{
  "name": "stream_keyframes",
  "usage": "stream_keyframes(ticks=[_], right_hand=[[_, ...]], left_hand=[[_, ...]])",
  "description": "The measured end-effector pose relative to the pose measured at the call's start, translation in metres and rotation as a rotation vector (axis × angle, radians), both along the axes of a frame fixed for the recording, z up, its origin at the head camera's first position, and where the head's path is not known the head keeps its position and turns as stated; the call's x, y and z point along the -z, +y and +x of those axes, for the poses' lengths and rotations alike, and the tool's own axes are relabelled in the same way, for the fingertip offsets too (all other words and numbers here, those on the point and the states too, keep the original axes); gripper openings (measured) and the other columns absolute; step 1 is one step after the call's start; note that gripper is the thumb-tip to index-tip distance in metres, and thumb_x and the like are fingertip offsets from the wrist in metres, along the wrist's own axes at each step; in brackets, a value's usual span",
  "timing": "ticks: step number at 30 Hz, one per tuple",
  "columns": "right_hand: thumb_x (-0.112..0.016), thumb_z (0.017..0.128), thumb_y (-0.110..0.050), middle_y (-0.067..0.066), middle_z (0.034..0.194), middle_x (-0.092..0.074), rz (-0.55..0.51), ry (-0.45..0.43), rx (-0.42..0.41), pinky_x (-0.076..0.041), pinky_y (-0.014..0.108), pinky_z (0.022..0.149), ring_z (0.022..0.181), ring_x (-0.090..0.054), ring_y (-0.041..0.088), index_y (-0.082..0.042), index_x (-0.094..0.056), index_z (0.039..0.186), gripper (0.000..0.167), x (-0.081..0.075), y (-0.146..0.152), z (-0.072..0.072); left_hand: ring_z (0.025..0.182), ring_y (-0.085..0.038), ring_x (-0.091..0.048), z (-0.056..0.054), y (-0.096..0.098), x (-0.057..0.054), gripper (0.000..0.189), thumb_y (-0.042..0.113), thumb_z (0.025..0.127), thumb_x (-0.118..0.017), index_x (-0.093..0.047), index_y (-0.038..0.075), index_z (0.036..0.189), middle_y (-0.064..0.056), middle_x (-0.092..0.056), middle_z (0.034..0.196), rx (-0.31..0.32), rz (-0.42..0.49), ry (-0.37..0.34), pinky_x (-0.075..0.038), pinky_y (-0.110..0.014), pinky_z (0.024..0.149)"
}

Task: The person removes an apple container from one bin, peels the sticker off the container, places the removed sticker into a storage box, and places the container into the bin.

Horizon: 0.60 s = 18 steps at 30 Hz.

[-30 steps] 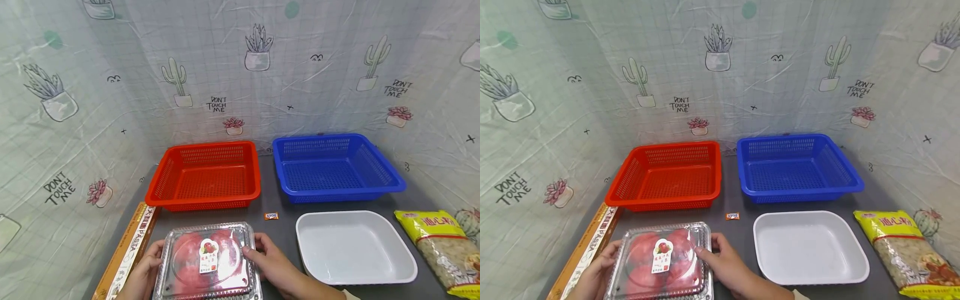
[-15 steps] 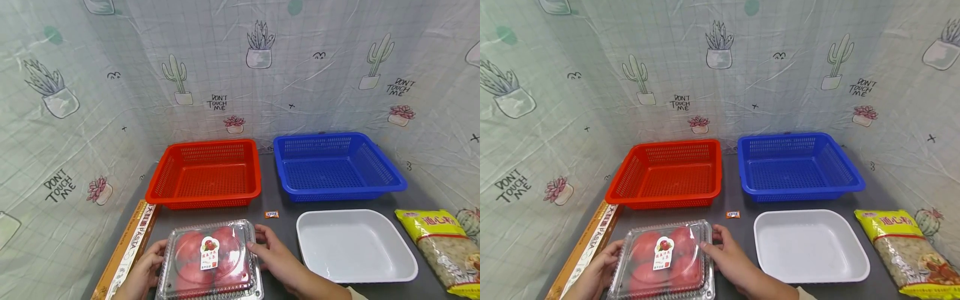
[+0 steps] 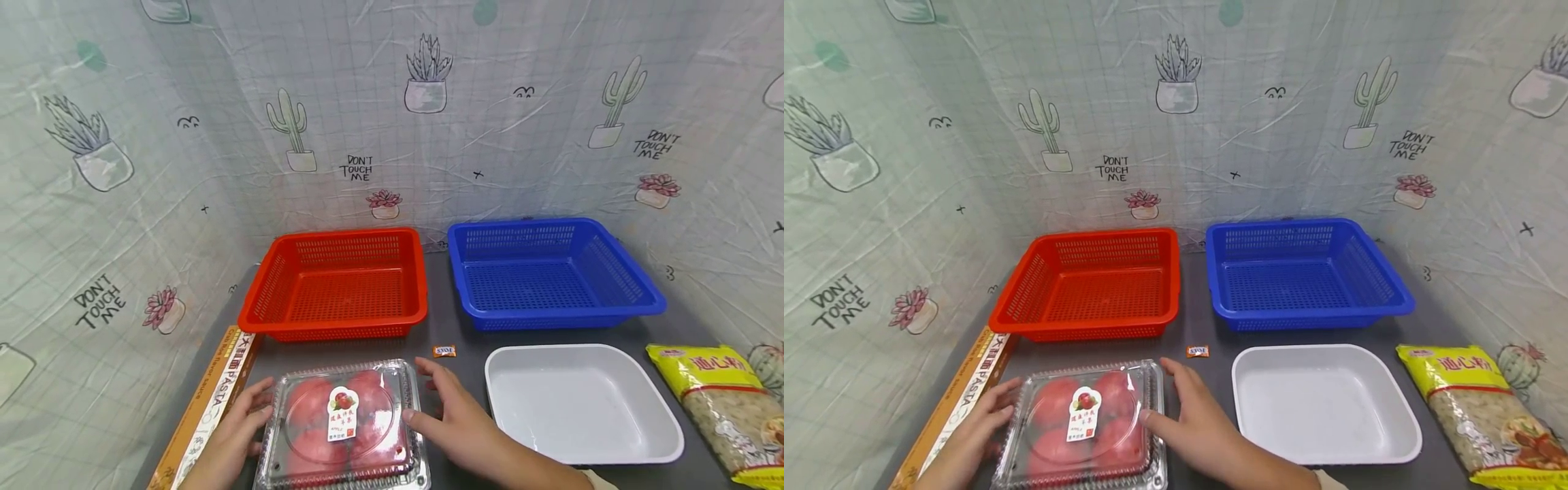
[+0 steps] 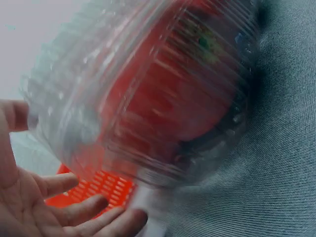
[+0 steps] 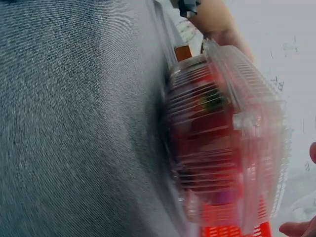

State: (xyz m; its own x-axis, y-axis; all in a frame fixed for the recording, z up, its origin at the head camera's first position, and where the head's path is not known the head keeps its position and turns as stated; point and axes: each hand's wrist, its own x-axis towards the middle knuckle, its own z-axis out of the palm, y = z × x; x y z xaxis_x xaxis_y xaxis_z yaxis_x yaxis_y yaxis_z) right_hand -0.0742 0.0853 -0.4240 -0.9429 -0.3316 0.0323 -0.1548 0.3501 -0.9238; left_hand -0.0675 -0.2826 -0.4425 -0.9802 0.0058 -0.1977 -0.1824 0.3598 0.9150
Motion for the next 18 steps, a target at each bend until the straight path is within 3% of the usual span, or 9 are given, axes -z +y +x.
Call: stream_keyframes(ticks=[4, 8, 11, 13, 18], right_hand=[[-0.078, 0.096, -0.042, 0.0, 0.157, -0.049, 0.119, 0.146, -0.023, -0.041, 0.066, 0.114, 0.145, -0.047, 0.031, -0.015, -0.049, 0.157, 0.073, -0.01, 0.003, 0.005], [-0.078, 0.095, -0.042, -0.006, 0.153, -0.052, 0.22, 0.268, -0.051, -0.045, 0.062, 0.112, 0.143, -0.048, 0.024, -0.016, -0.053, 0.154, 0.069, -0.02, 0.006, 0.006], [-0.078, 0.096, -0.041, -0.007, 0.148, -0.056, 0.271, 0.354, -0.088, -0.048, 0.056, 0.109, 0.138, -0.052, 0.021, -0.017, -0.057, 0.15, 0.063, -0.027, 0.006, 0.003], [-0.078, 0.097, -0.04, -0.007, 0.144, -0.059, 0.292, 0.41, -0.124, -0.05, 0.052, 0.108, 0.134, -0.054, 0.02, -0.018, -0.06, 0.147, 0.058, -0.031, 0.005, -0.001], [-0.078, 0.097, -0.036, -0.005, 0.133, -0.065, 0.339, 0.502, -0.238, -0.053, 0.044, 0.104, 0.124, -0.06, 0.016, -0.016, -0.064, 0.142, 0.051, -0.041, -0.001, -0.01]], left_hand=[[0.135, -0.039, -0.053, 0.003, 0.005, -0.009, 0.057, 0.026, 0.11, -0.06, -0.042, 0.009, 0.16, -0.019, -0.047, 0.156, 0.021, -0.241, 0.167, -0.056, -0.036, 0.087], [0.134, -0.027, -0.052, 0.008, 0.012, -0.017, 0.055, 0.025, 0.105, -0.07, -0.051, 0.016, 0.156, -0.008, -0.051, 0.153, 0.045, -0.403, 0.416, -0.053, -0.026, 0.095], [0.134, -0.014, -0.049, 0.012, 0.017, -0.023, 0.057, 0.024, 0.099, -0.078, -0.057, 0.023, 0.152, 0.001, -0.054, 0.15, 0.048, -0.474, 0.548, -0.044, -0.018, 0.1], [0.133, -0.01, -0.049, 0.013, 0.019, -0.026, 0.059, 0.021, 0.094, -0.082, -0.06, 0.025, 0.149, 0.004, -0.056, 0.148, 0.057, -0.493, 0.604, -0.043, -0.022, 0.102], [0.127, -0.012, -0.054, 0.014, 0.025, -0.03, 0.06, 0.023, 0.086, -0.089, -0.067, 0.021, 0.141, 0.009, -0.06, 0.142, 0.116, -0.549, 0.684, -0.051, -0.054, 0.095]])
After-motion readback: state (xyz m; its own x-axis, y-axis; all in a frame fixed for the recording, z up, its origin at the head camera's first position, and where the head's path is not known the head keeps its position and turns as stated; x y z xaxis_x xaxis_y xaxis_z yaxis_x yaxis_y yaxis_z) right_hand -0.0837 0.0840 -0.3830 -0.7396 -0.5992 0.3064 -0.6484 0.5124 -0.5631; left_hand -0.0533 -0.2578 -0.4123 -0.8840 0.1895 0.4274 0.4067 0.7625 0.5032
